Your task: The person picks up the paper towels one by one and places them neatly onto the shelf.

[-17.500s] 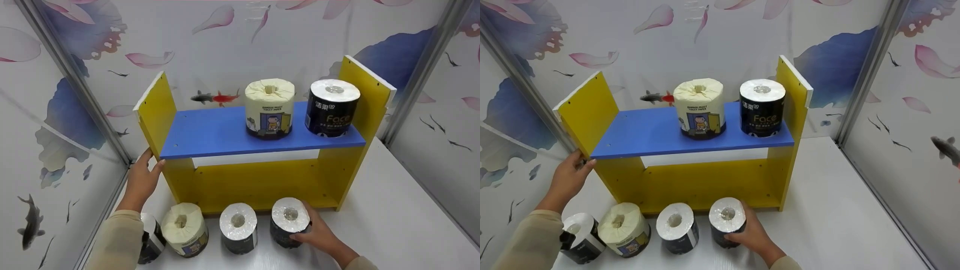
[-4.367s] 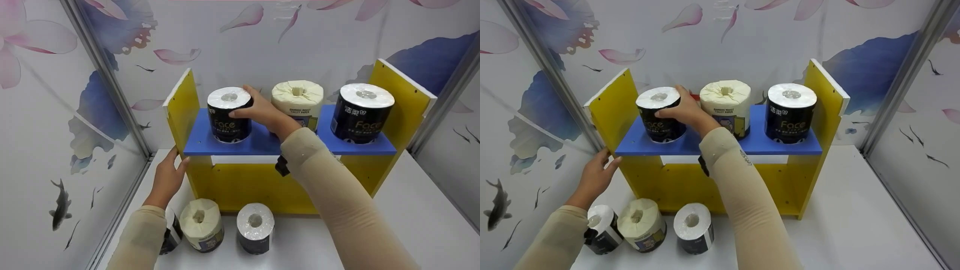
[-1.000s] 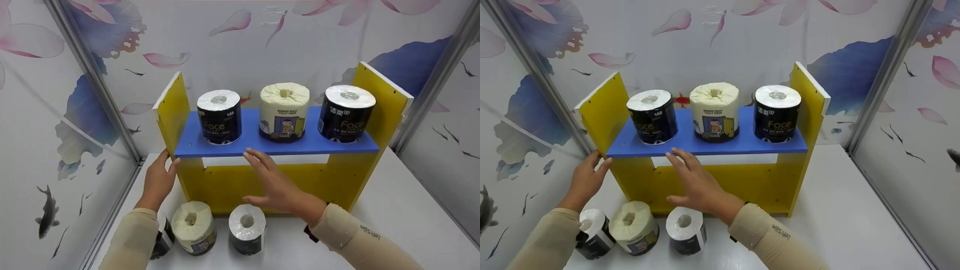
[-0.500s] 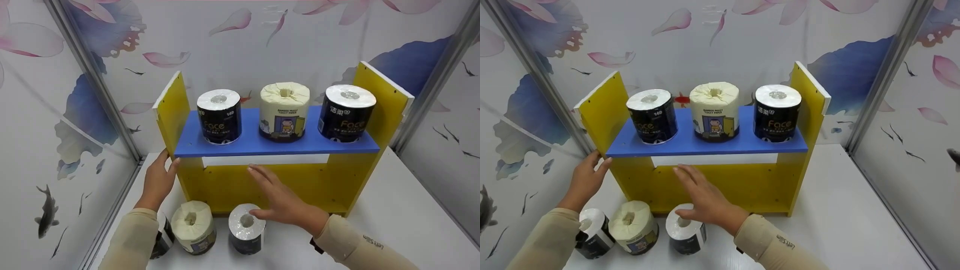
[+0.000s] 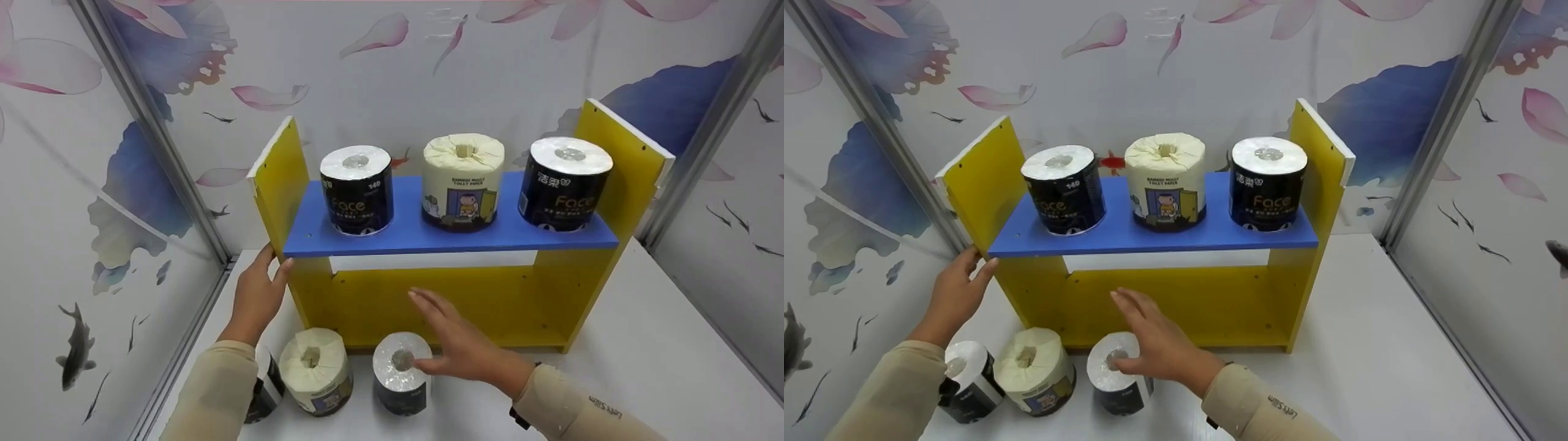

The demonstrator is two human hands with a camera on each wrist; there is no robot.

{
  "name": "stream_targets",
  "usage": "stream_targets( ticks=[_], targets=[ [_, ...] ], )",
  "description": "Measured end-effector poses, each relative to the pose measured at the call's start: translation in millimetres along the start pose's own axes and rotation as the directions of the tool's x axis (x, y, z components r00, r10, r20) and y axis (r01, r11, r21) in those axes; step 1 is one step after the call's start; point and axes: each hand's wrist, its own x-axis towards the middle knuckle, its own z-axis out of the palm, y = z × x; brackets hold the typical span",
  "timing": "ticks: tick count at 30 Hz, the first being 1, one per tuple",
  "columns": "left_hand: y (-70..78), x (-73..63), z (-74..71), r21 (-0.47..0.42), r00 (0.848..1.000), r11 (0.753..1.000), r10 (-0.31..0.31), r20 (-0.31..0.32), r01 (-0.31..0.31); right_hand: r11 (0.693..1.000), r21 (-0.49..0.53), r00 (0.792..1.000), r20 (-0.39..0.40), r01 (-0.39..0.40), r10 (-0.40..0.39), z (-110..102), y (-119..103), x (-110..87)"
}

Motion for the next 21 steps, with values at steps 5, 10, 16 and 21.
stream_targets(
  ticks=[5,10,16,21],
  targets=[
    [0.1,0.2,0.7,-0.008,1.0,1.0,0.001,-0.002,-0.001,1.0,0.024,1.0,0.008,-0.014,0.014,4.4,6.4,-3.0],
    [-0.4,0.2,0.2,-0.009,1.0,1.0,-0.004,0.004,0.004,0.998,0.032,0.999,0.018,-0.045,0.045,10.7,12.7,-6.5],
    [-1.3,-0.3,0.4,-0.005,1.0,1.0,-0.02,0.017,0.021,0.997,0.058,0.999,0.015,-0.047,0.046,17.9,19.2,-11.1],
    [-1.3,-0.5,0.5,-0.01,1.0,1.0,-0.026,0.017,0.026,0.994,0.085,0.997,0.021,-0.071,0.07,23.8,23.7,-13.1]
  ],
)
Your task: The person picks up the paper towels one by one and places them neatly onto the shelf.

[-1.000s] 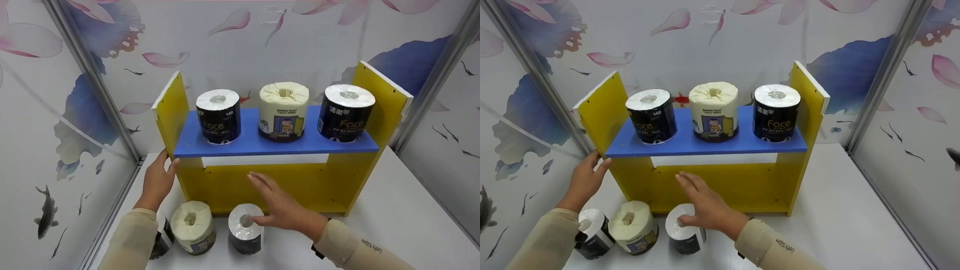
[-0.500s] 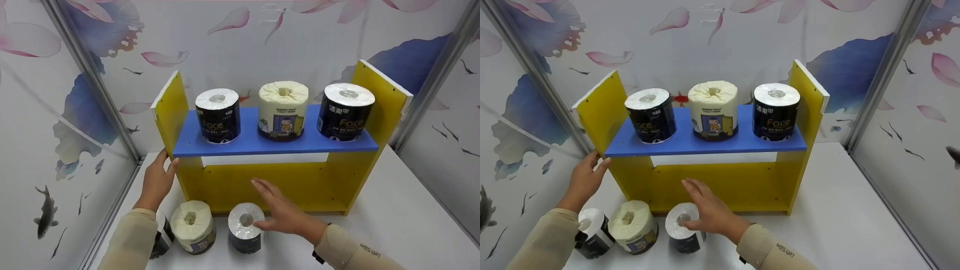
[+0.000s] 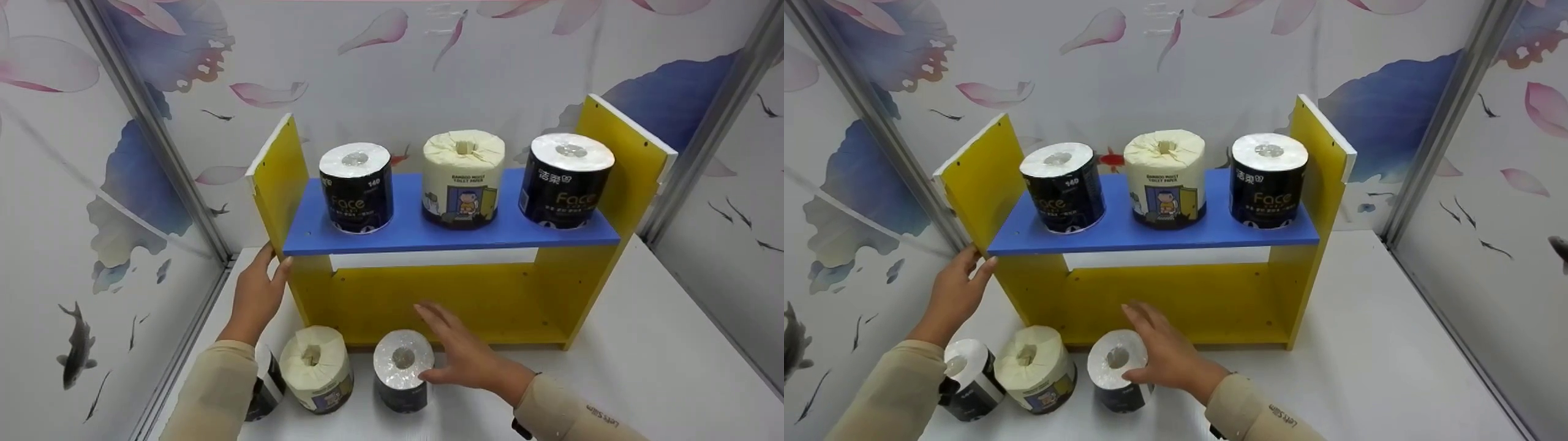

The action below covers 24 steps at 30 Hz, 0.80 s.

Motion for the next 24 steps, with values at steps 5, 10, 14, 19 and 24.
stream_targets(
  ticks=[5,10,14,19,24],
  targets=[
    [0.5,-0.4,-0.3,-0.001,1.0,1.0,-0.009,0.005,0.009,0.999,0.04,1.0,-0.004,-0.025,0.025,5.9,5.4,-1.6],
    [0.3,-0.5,-0.5,-0.004,1.0,1.0,-0.01,0.0,0.01,0.995,0.088,0.999,-0.008,-0.042,0.043,12.3,11.0,-3.2],
    [0.1,-0.1,-0.1,0.0,1.0,1.0,-0.007,-0.003,0.007,0.992,0.114,0.998,-0.005,-0.056,0.057,15.6,13.9,-3.9],
    [0.5,-0.2,0.0,0.0,1.0,1.0,0.0,-0.001,0.0,0.987,0.136,0.996,0.0,-0.083,0.084,19.0,16.6,-4.3],
    [-0.2,0.3,0.6,0.019,1.0,1.0,0.012,-0.015,-0.012,0.983,0.162,0.996,-0.004,-0.082,0.084,22.4,19.0,-6.0]
  ],
)
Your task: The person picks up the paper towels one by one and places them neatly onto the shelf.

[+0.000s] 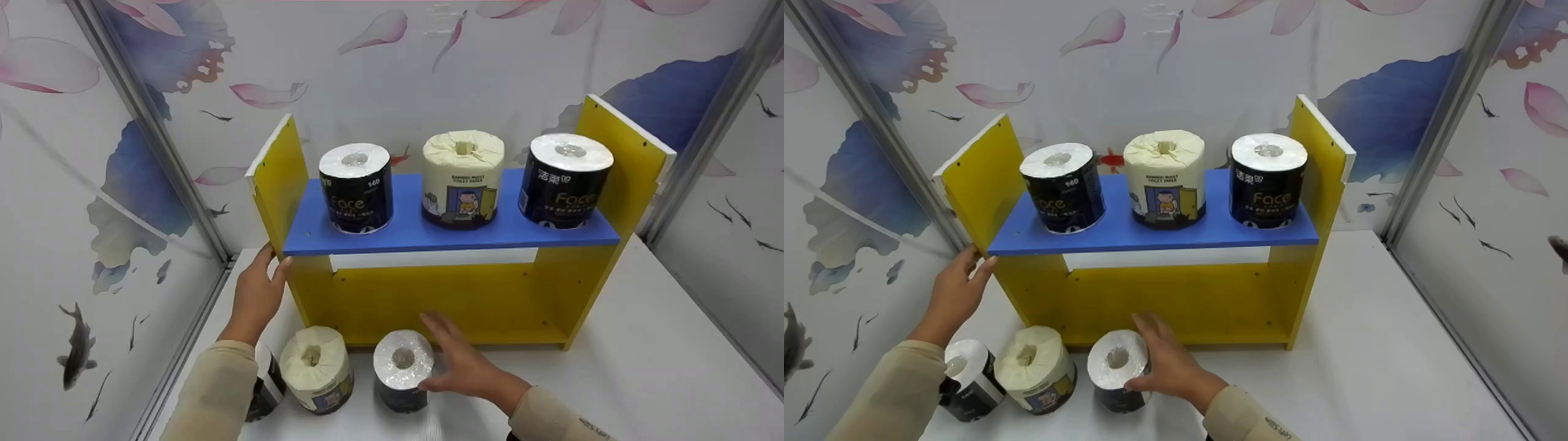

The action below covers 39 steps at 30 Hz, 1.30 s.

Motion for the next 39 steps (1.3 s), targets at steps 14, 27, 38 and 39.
stream_targets(
  ticks=[14,27,38,39],
  targets=[
    [0.3,0.8,-0.8,-0.005,1.0,1.0,-0.003,-0.006,0.003,0.999,0.02,0.999,0.012,-0.03,0.029,7.8,11.9,-2.5],
    [0.9,0.9,-0.4,-0.006,1.0,1.0,-0.011,0.007,0.011,0.998,0.042,0.999,0.022,-0.051,0.05,16.0,14.4,-0.1],
    [1.4,-0.4,0.0,0.005,1.0,1.0,-0.009,0.008,0.009,0.997,0.048,0.998,0.013,-0.064,0.064,24.4,10.0,3.7],
    [1.3,-0.4,0.1,0.003,1.0,1.0,-0.01,0.008,0.01,0.997,0.05,0.998,0.012,-0.066,0.065,24.9,9.6,3.7]
  ],
)
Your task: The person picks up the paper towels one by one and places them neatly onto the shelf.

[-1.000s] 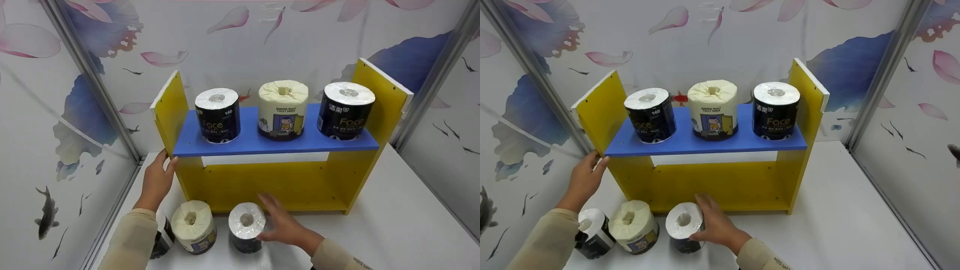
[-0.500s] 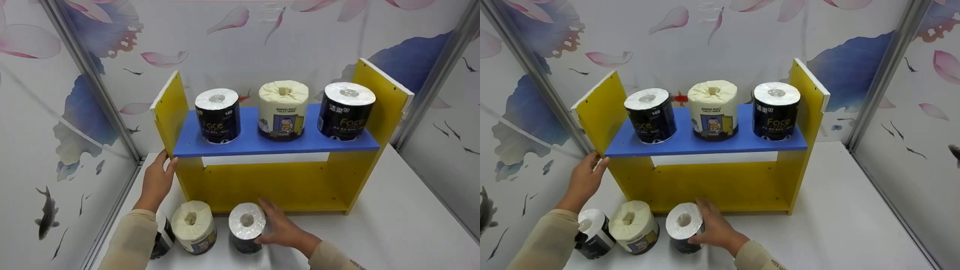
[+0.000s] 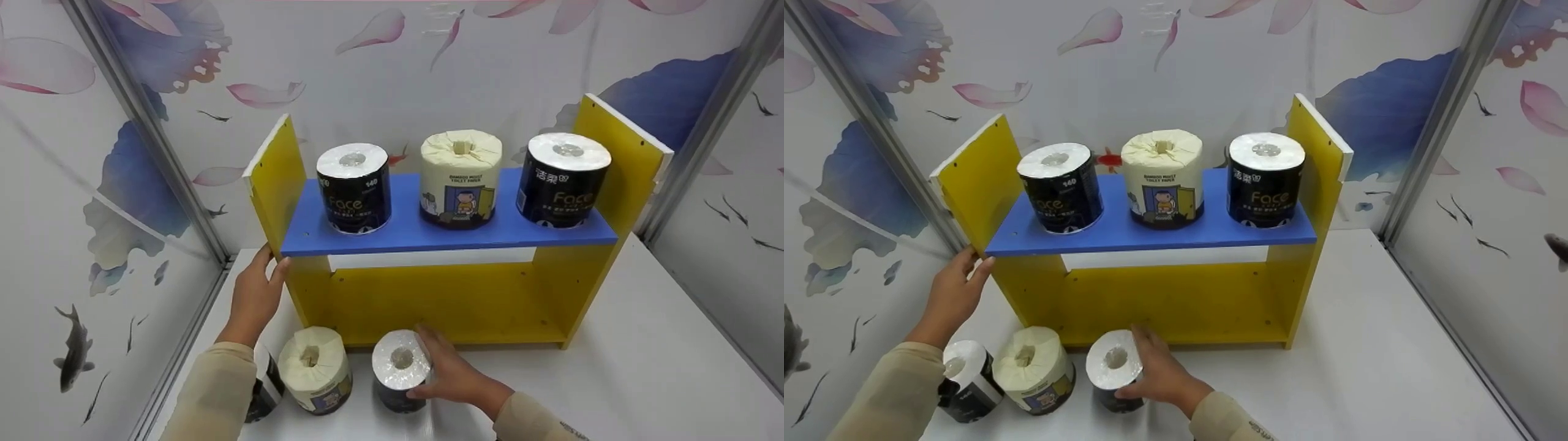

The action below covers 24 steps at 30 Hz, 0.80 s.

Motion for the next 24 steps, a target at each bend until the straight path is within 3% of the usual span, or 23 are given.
stream_targets(
  ticks=[7,16,24],
  targets=[
    [-0.4,0.0,0.1,-0.001,1.0,1.0,-0.005,0.004,0.005,1.0,-0.015,1.0,0.019,0.004,-0.004,3.4,1.3,1.0],
    [-1.0,-0.8,1.1,-0.016,1.0,1.0,0.0,-0.004,0.0,0.999,0.003,0.996,0.068,-0.05,0.049,6.4,1.3,2.2],
    [-1.2,-1.4,1.5,-0.028,1.0,1.0,0.01,-0.015,-0.011,1.0,0.007,0.999,0.035,0.005,-0.005,11.2,0.4,7.9]
  ],
)
